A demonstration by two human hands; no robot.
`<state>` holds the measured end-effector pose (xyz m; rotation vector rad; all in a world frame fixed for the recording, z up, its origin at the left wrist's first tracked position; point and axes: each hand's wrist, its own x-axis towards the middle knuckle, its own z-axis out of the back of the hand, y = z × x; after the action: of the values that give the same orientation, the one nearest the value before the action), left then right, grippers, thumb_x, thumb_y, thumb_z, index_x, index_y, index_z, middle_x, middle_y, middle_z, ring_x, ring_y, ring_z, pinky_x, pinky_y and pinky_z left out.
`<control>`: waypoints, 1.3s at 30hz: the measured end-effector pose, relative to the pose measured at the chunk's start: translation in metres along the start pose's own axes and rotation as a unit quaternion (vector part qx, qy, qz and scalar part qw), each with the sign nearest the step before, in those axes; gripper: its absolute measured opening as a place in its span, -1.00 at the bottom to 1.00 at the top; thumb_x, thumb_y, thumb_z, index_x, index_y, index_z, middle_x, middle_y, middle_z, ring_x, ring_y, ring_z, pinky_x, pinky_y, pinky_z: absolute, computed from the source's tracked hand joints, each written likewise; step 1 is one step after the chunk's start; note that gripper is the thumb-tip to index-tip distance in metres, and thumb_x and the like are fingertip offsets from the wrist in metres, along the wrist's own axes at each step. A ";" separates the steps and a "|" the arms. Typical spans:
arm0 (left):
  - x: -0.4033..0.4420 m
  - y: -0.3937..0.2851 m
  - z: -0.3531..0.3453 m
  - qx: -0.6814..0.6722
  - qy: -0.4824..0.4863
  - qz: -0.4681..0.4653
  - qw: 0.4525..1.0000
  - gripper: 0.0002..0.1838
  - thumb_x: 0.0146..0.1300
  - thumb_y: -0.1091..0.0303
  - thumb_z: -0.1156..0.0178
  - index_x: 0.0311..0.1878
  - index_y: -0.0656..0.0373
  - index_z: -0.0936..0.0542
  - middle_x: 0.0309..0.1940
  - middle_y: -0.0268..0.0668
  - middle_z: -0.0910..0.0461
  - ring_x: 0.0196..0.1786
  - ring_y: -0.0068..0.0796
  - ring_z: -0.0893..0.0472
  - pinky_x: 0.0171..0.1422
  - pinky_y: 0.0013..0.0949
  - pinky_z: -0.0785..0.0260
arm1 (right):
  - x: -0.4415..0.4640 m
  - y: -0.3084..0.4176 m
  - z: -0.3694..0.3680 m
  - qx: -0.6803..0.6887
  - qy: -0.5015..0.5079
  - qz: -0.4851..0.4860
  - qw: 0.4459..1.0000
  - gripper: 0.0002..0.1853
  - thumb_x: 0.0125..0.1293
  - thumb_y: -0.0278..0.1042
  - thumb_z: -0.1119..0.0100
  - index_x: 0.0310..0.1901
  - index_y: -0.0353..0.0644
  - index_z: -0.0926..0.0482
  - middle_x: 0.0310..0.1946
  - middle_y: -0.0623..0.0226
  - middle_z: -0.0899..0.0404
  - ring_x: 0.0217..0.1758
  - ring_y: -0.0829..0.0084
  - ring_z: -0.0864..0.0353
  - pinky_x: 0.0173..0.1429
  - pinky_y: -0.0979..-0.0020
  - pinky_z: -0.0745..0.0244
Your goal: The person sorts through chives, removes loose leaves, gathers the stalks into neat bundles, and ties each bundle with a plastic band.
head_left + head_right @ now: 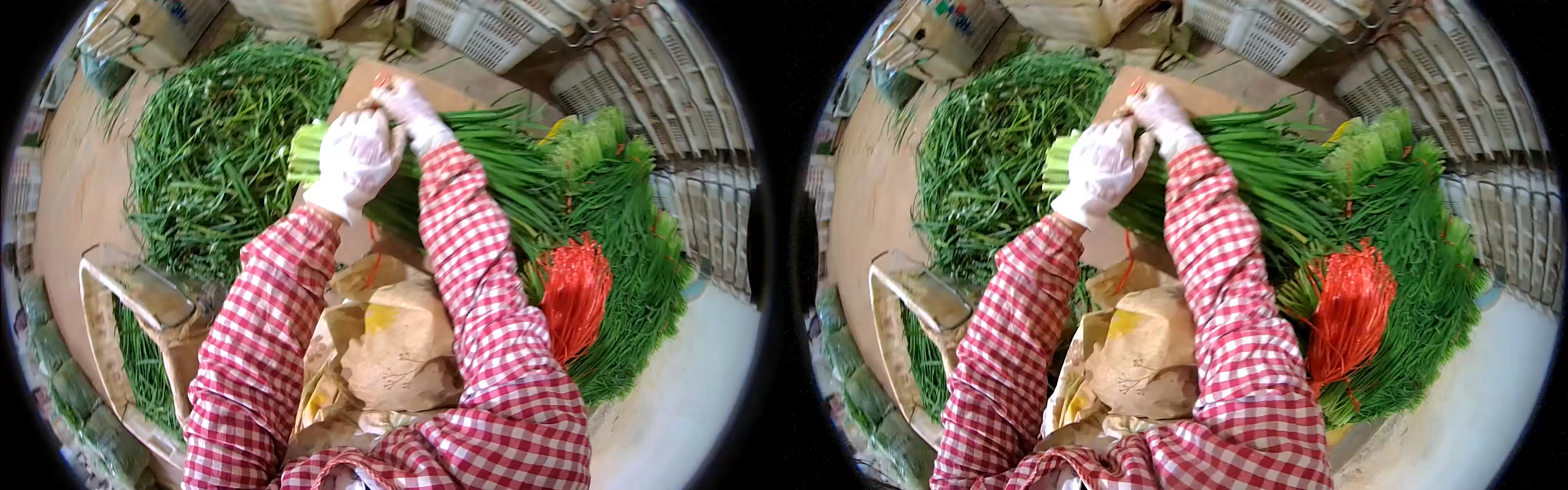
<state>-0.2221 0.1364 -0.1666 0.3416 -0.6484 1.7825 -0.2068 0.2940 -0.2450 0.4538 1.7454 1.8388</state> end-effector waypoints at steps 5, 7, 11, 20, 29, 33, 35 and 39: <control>-0.004 0.003 0.084 -0.294 -0.043 -0.002 0.955 -0.83 0.30 0.42 -0.08 -0.10 0.23 -0.58 -0.28 -0.17 -0.65 -0.22 -0.36 -0.64 -0.06 -0.37 -0.50 | -0.022 0.034 0.002 -0.006 0.007 0.016 1.000 -0.76 0.22 -0.37 -0.13 -0.19 -0.40 -0.51 -0.38 0.12 -0.67 -0.30 0.38 -0.66 -0.15 0.40 -0.52; -0.037 0.015 0.097 -0.355 -0.002 0.041 0.934 -0.86 0.19 0.57 -0.15 -0.18 0.20 -0.58 -0.37 -0.24 -0.64 -0.35 -0.44 -0.62 -0.25 -0.47 -0.49 | -0.023 0.039 0.002 -0.013 0.034 -0.034 0.999 -0.74 0.26 -0.39 -0.09 -0.11 -0.40 -0.49 -0.36 0.13 -0.67 -0.26 0.41 -0.66 -0.09 0.43 -0.52; -0.082 0.034 0.088 -0.194 0.262 -0.097 0.940 -0.75 0.10 0.53 -0.18 -0.11 0.10 -0.53 -0.59 -0.24 -0.49 -0.54 -0.24 -0.54 -0.49 -0.31 -0.40 | -0.007 0.026 0.001 -0.100 0.037 -0.040 0.993 -0.76 0.25 -0.37 -0.10 -0.16 -0.40 -0.49 -0.34 0.14 -0.68 -0.27 0.44 -0.66 -0.09 0.46 -0.49; -0.100 0.029 0.032 -0.143 0.283 -0.242 0.917 -0.55 0.12 0.44 -0.09 0.14 0.13 -0.41 -0.49 -0.23 -0.53 -0.45 -0.21 -0.58 -0.48 -0.23 -0.41 | -0.009 0.026 0.002 -0.124 0.000 -0.012 0.992 -0.79 0.22 -0.34 -0.12 -0.23 -0.33 -0.53 -0.38 0.22 -0.70 -0.35 0.51 -0.63 -0.15 0.48 -0.50; -0.136 -0.010 0.053 -0.372 0.326 0.020 0.869 -0.71 0.13 0.45 -0.20 -0.03 0.14 -0.55 -0.33 -0.18 -0.57 -0.27 -0.13 -0.58 -0.21 -0.22 -0.43 | -0.014 0.037 0.002 -0.258 0.025 -0.055 0.964 -0.75 0.14 -0.28 -0.17 -0.27 -0.31 -0.52 -0.43 0.21 -0.63 -0.38 0.46 -0.59 -0.20 0.42 -0.46; -0.147 -0.031 0.066 -0.451 0.201 0.161 0.854 -0.77 0.26 0.37 -0.14 -0.03 0.18 -0.55 -0.27 -0.18 -0.60 -0.26 -0.25 -0.61 -0.14 -0.33 -0.44 | -0.013 0.035 0.003 -0.339 0.070 -0.048 0.937 -0.66 0.07 -0.16 -0.21 -0.24 -0.27 -0.55 -0.42 0.20 -0.58 -0.33 0.36 -0.53 -0.14 0.35 -0.40; -0.130 -0.045 0.075 -0.466 0.175 0.202 0.843 -0.78 0.32 0.34 -0.10 -0.04 0.22 -0.55 -0.25 -0.25 -0.63 -0.30 -0.42 -0.62 -0.18 -0.45 -0.46 | -0.017 0.039 0.000 -0.355 0.073 -0.047 0.931 -0.67 0.11 -0.19 -0.19 -0.20 -0.28 -0.56 -0.37 0.17 -0.61 -0.29 0.34 -0.58 -0.11 0.35 -0.43; -0.075 -0.059 0.079 -0.610 0.111 0.471 0.627 -0.78 0.36 0.32 -0.08 -0.09 0.24 -0.59 -0.45 -0.37 -0.63 -0.47 -0.69 -0.57 -0.40 -0.65 -0.38 | -0.027 0.047 -0.007 -0.356 0.018 -0.040 0.933 -0.77 0.10 -0.28 -0.13 -0.24 -0.20 -0.57 -0.20 -0.04 -0.59 -0.07 -0.01 -0.57 0.03 0.13 -0.47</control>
<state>-0.1503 0.0430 -0.1284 -1.3787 -1.8770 1.7325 -0.1970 0.2722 -0.1959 0.0524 0.9777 2.2523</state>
